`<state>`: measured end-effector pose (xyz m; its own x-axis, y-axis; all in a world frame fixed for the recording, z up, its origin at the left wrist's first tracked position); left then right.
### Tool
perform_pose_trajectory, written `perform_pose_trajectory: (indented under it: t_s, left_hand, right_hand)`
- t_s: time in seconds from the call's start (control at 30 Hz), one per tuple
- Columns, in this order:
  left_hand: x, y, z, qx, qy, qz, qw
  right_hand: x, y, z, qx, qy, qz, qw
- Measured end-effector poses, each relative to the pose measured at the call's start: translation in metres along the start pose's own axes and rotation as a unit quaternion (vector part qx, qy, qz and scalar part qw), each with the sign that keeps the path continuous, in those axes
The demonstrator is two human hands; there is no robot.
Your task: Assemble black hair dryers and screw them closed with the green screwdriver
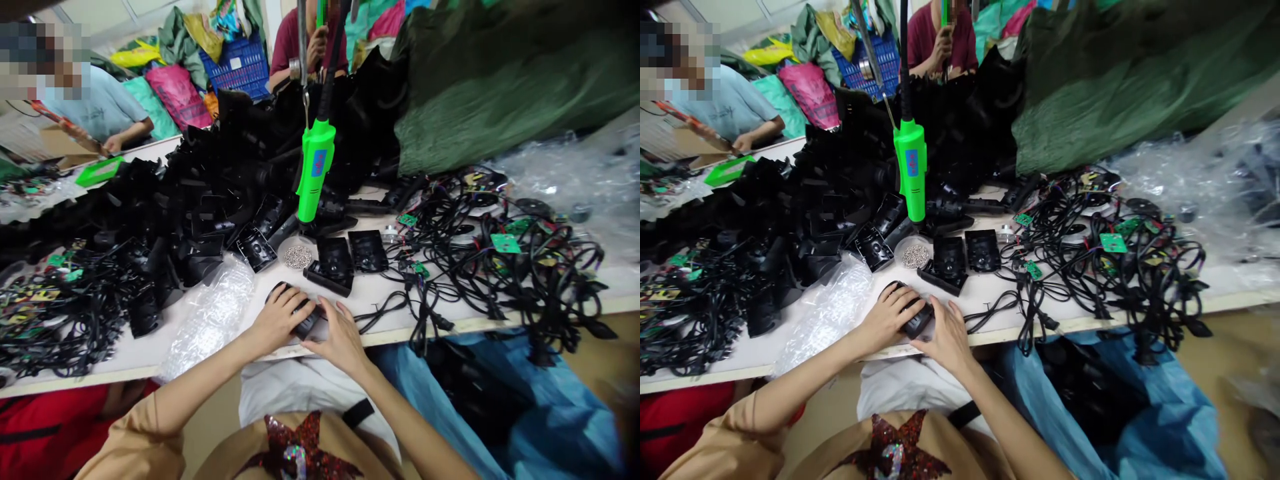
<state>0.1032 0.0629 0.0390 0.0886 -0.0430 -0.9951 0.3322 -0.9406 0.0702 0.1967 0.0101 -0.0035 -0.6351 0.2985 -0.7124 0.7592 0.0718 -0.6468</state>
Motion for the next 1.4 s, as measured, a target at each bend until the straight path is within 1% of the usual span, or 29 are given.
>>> perform_pose_trajectory:
  t_s: [0.1,0.17,0.3,0.37,0.53,0.6,0.73,0.77,0.87,0.9,0.93,0.97,1.07,1.13,1.23,1.33,1.37,1.4]
  left_hand:
    - [0.0,0.001,-0.001,0.007,-0.009,0.003,1.0]
    - [0.0,0.001,-0.002,0.004,-0.01,0.003,1.0]
    - [0.0,0.002,-0.003,0.001,-0.015,0.002,1.0]
    - [0.0,0.002,-0.003,-0.001,-0.018,0.0,1.0]
    - [-0.001,0.001,-0.004,-0.008,-0.023,-0.001,1.0]
    - [-0.001,0.002,-0.005,-0.008,-0.023,0.0,1.0]
    - [-0.001,0.003,-0.005,-0.014,-0.021,0.002,1.0]
    - [0.0,0.003,-0.006,-0.017,-0.021,0.002,1.0]
    - [-0.001,0.003,-0.006,-0.026,-0.023,0.002,0.999]
    - [-0.001,0.003,-0.006,-0.029,-0.022,0.002,0.999]
    - [-0.001,0.003,-0.006,-0.031,-0.02,0.001,0.999]
    - [-0.001,0.003,-0.006,-0.033,-0.018,0.0,0.999]
    - [0.0,0.004,-0.004,-0.042,-0.005,-0.003,0.999]
    - [0.003,0.007,-0.003,-0.047,0.004,0.002,0.999]
    - [0.004,0.011,-0.001,-0.05,0.015,0.029,0.998]
    - [-0.002,0.009,0.006,-0.041,0.009,0.126,0.991]
    - [-0.005,0.005,0.01,-0.047,0.012,0.176,0.983]
    - [-0.008,-0.002,0.015,-0.066,0.026,0.234,0.97]
  right_hand:
    - [-0.003,0.003,0.0,-0.009,-0.028,-0.008,1.0]
    - [-0.009,0.007,0.0,-0.017,-0.041,-0.013,0.999]
    - [-0.026,0.019,0.002,0.016,-0.029,-0.006,0.999]
    - [-0.031,0.019,0.002,0.013,-0.021,0.019,1.0]
    - [-0.031,0.002,0.004,-0.086,-0.003,0.097,0.992]
    - [-0.031,0.002,0.004,-0.094,0.002,0.098,0.991]
    - [-0.03,0.006,0.002,-0.085,0.008,0.089,0.992]
    - [-0.029,0.005,0.002,-0.1,0.012,0.1,0.99]
    - [-0.025,-0.001,0.005,-0.175,0.028,0.14,0.974]
    - [-0.025,-0.002,0.005,-0.188,0.031,0.148,0.971]
    - [-0.024,-0.001,0.006,-0.186,0.029,0.146,0.971]
    - [-0.025,0.001,0.006,-0.169,0.022,0.134,0.976]
    - [-0.025,0.007,0.004,-0.075,-0.009,0.059,0.995]
    - [-0.021,0.005,0.004,-0.026,-0.026,0.023,0.999]
    - [-0.011,-0.001,0.004,0.017,-0.042,0.021,0.999]
    - [-0.004,-0.003,0.003,0.033,-0.046,0.006,0.998]
    - [-0.004,-0.003,0.004,0.034,-0.044,-0.002,0.998]
    - [-0.004,-0.002,0.005,0.031,-0.039,-0.008,0.999]
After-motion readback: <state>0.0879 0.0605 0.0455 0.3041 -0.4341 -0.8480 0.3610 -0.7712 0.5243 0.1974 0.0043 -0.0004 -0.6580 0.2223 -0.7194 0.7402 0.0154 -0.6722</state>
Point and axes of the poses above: each hand's wrist, its own z-axis away from the middle knuckle, its own x-axis out of the palm, y = z × x, the point moved 7 cm from there along -z, towards the middle knuckle, and after that the axes turned 4 degrees about y, right-handed, at the moved point
